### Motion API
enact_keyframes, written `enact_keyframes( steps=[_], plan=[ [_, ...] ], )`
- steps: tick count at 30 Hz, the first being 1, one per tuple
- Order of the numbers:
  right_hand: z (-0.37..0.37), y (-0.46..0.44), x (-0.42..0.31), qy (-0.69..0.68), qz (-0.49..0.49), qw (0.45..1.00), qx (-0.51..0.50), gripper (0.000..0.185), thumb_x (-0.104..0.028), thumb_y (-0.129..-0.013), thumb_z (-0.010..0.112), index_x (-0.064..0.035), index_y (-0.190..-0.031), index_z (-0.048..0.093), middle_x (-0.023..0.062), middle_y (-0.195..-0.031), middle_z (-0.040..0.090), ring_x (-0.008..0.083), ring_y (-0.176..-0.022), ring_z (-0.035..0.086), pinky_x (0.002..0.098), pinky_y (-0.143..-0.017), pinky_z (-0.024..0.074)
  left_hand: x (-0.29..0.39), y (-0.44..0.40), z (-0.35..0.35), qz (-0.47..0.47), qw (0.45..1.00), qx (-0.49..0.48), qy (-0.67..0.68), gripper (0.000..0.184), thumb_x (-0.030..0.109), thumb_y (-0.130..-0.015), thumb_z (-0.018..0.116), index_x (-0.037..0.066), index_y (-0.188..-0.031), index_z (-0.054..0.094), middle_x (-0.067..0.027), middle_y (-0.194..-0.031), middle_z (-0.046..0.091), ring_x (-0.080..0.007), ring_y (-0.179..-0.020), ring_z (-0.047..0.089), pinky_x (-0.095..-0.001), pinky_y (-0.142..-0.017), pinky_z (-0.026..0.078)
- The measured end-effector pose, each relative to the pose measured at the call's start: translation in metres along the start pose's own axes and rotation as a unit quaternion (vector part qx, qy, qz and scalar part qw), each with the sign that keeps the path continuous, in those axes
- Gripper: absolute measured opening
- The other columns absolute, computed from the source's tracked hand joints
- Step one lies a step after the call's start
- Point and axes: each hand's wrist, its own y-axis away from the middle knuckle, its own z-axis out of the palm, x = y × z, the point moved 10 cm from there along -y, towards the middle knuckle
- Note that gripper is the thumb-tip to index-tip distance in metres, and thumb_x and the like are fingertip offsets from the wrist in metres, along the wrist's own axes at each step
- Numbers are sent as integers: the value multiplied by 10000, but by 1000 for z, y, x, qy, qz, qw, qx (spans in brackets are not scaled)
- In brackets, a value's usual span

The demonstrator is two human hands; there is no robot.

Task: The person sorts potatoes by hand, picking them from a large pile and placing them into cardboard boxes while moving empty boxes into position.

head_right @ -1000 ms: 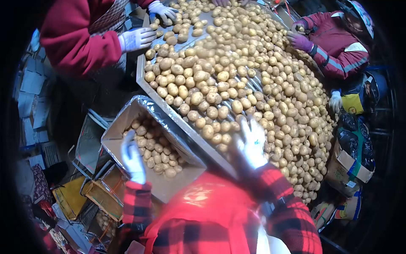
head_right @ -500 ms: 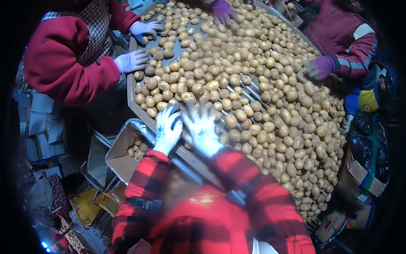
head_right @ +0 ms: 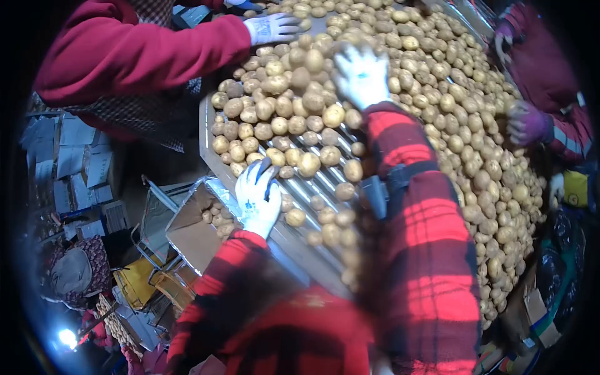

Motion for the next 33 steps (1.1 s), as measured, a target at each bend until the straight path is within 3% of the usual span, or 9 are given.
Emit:
enact_keyframes(
  steps=[5,13,19,23,25,26,29,31,33],
  plan=[
    [-29,19,13,-105,59,988,98,408,-252,-885,625,-160,-1282,607,139,-1431,512,416,-1299,460,636,-1042,354,-5,1,-6,-27,999,7,24,481,85,-820,625,134,-1297,656,-99,-1426,568,-343,-1307,499,-500,-1110,375],
    [-67,139,-157,-272,-243,927,-84,474,-228,-770,699,-162,-1229,605,120,-1321,570,345,-1233,513,571,-1023,395,-4,-1,-13,-36,999,32,4,525,68,-825,604,123,-1346,635,-116,-1446,553,-353,-1327,485,-508,-1143,339],
    [-71,66,-103,-344,-46,937,34,365,-87,-811,624,-77,-1176,645,146,-1133,638,359,-1014,597,459,-847,492,-10,3,-4,-36,999,13,11,454,81,-822,617,125,-1271,669,-122,-1380,592,-344,-1309,504,-513,-1150,342],
    [-150,70,-199,-603,-173,776,-68,295,-166,-755,646,-48,-1022,693,170,-981,666,359,-1012,637,447,-867,514,0,-29,-5,-137,937,-86,309,344,142,-890,558,76,-1205,681,-113,-1354,611,-275,-1327,514,-518,-1156,331],
    [-161,109,-273,-333,-199,922,-1,324,-344,-791,636,-125,-1014,722,92,-949,645,381,-941,637,738,-842,441,-4,-11,-6,-94,974,-43,204,369,166,-913,531,62,-1244,657,-125,-1383,589,-267,-1347,496,-505,-1164,324],
    [-198,103,-277,-451,-282,846,-9,287,-349,-800,628,-147,-981,723,58,-886,608,361,-858,629,804,-750,398,-7,2,-7,-53,994,0,93,396,191,-937,504,48,-1283,632,-137,-1413,568,-259,-1366,478,-493,-1173,318],
    [-156,94,-251,-559,-185,800,-116,282,-254,-794,678,-177,-1066,685,27,-1041,601,295,-959,597,712,-956,414,-28,20,4,-54,995,83,26,432,191,-915,528,66,-1316,626,-151,-1412,566,-302,-1342,489,-489,-1154,343],
    [-116,98,-159,-437,-3,899,-7,405,-171,-780,694,-184,-1184,669,62,-1210,608,307,-1062,582,685,-1048,376,-7,2,-23,-63,995,80,-14,470,137,-839,598,105,-1304,657,-142,-1403,580,-352,-1295,518,-510,-1127,366],
    [-78,126,-111,-218,-68,972,-52,529,-146,-780,691,-192,-1304,624,104,-1359,574,319,-1215,539,688,-1093,325,-10,2,-20,-59,996,70,10,468,110,-829,606,101,-1293,665,-128,-1401,587,-341,-1294,523,-506,-1134,361]
  ],
)
